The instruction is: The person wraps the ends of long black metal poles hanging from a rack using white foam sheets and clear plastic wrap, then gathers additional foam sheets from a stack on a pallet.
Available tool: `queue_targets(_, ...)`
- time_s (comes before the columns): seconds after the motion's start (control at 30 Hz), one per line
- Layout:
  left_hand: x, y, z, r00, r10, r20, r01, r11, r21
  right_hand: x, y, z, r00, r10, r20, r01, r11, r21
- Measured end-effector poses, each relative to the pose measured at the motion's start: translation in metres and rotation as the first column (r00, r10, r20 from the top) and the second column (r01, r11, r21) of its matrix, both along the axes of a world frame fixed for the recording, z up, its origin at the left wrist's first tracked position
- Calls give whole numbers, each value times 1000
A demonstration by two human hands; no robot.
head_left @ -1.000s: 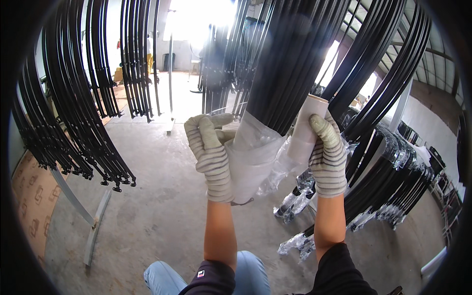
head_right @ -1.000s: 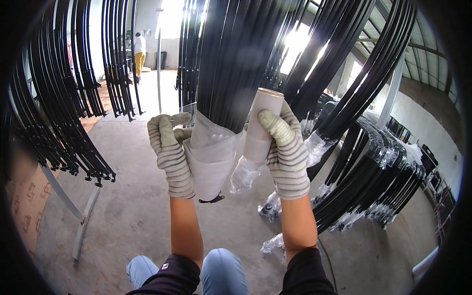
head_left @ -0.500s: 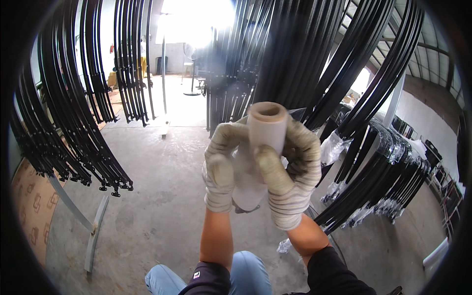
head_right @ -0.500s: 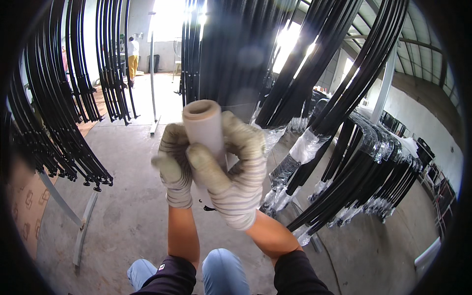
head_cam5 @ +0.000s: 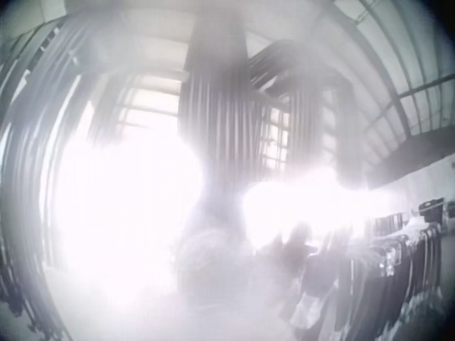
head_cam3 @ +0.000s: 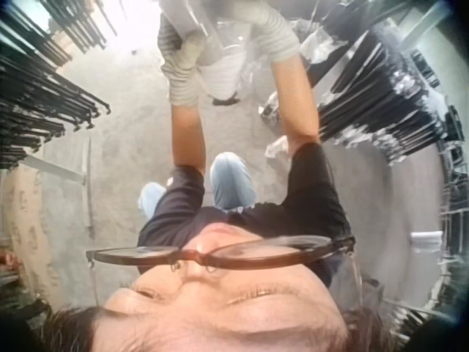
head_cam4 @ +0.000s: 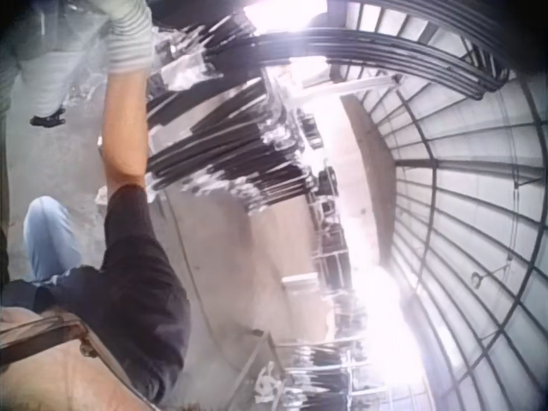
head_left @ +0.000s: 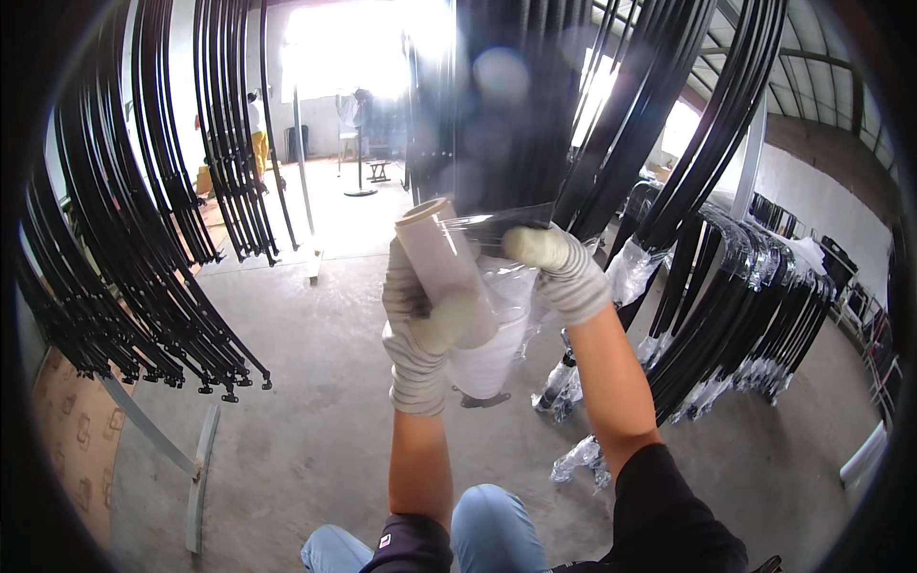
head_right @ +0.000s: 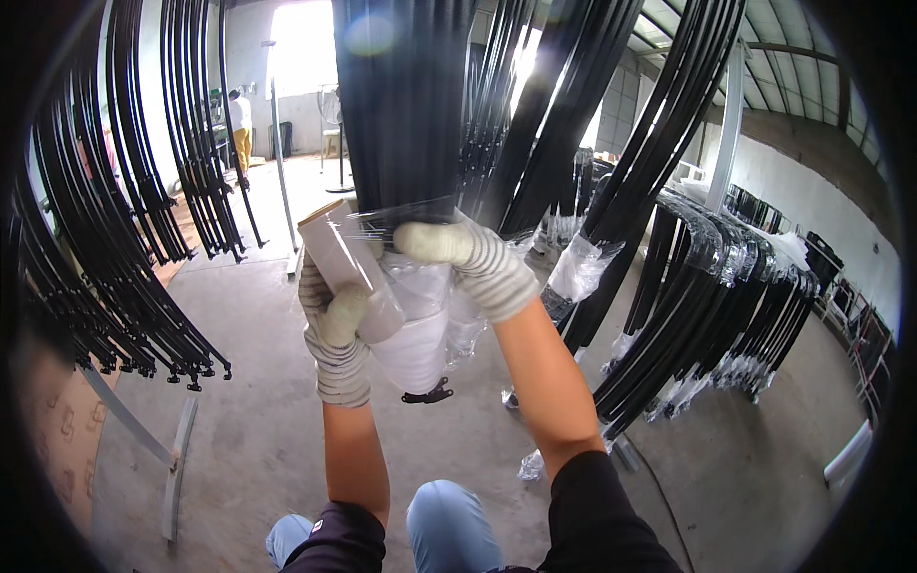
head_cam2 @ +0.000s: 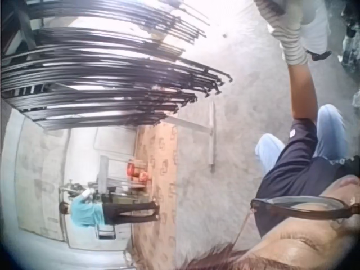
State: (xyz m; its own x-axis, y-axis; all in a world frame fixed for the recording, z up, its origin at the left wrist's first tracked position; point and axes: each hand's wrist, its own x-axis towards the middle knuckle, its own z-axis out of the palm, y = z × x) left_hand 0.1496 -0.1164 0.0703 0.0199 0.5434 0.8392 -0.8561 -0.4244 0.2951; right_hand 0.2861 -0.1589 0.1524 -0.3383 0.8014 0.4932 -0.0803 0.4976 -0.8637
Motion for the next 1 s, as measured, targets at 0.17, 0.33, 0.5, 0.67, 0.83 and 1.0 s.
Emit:
queue_targets(0.17, 11, -15, -5, 892, 451, 27, -446, 889, -104, -10, 20, 0, 948, 297, -112, -294, 955, 45)
queue_targets(0.33, 16, -11, -14, 497, 852, 165, -864, 503, 11, -7, 47, -2, 956, 294, -20, -294, 953, -67)
queue_targets(0.5, 1, 16, -8, 875, 444, 192, -444, 895, -44, -13, 58, 2, 991, 117, 69, -115, 993, -22)
queue_targets(0.67, -10, 23, -5, 984, 67, 167, -52, 994, -91, -41, -5, -23, 956, -245, -160, 273, 944, 184)
queue_targets(0.83, 1, 12, 3, 960, -210, 183, 227, 971, -78, -53, -28, -115, 576, -801, -162, 664, 343, 664)
queue_targets(1.0, -14, 9, 11, 959, -280, 33, 282, 947, -155, -58, -4, -132, 591, -768, -247, 734, 385, 559)
